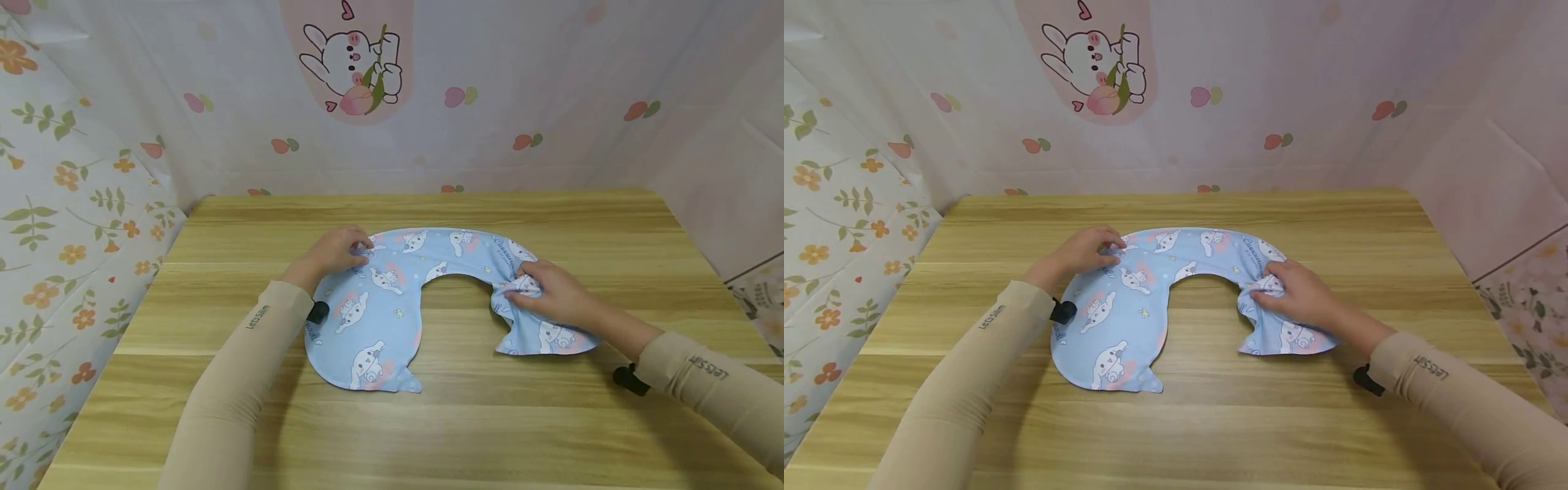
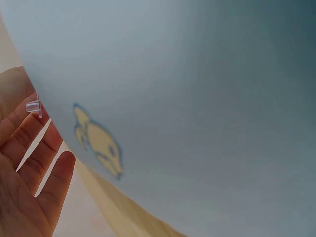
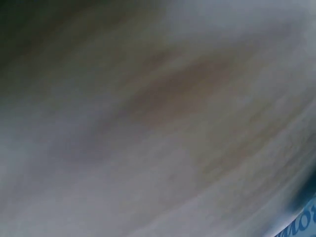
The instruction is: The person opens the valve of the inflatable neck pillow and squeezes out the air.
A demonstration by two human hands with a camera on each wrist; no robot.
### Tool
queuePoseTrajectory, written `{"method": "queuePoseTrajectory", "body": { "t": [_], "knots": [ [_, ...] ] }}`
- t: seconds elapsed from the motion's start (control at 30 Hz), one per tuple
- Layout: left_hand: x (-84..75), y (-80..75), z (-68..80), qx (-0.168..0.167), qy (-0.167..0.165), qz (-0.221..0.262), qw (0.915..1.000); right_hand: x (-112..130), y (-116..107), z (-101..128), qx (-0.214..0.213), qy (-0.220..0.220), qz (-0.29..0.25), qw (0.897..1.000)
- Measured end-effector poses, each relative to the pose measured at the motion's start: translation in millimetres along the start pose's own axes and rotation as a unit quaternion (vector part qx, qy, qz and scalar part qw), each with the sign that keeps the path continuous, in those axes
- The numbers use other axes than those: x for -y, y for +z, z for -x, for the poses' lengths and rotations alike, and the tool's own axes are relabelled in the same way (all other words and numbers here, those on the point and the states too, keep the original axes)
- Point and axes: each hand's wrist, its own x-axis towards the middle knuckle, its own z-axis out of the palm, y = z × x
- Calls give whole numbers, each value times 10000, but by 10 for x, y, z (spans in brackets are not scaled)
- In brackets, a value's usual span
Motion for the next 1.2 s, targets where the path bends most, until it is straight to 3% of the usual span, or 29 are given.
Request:
{"method": "queuePoseTrajectory", "body": {
  "t": [0.23,0.57,0.87,1.2],
  "knots": [
    [-7,-5,-1,95,-17,9,10000,-21,-3,0,-3,-153,29,9999],
    [3,8,-4,56,-22,-88,9999,-17,-17,11,57,33,-68,10000],
    [2,-3,0,51,27,-144,9999,10,3,8,-133,145,-264,9995],
    [23,-8,5,87,-24,-155,9998,19,71,-17,-404,-449,-131,9981]
  ]
}}
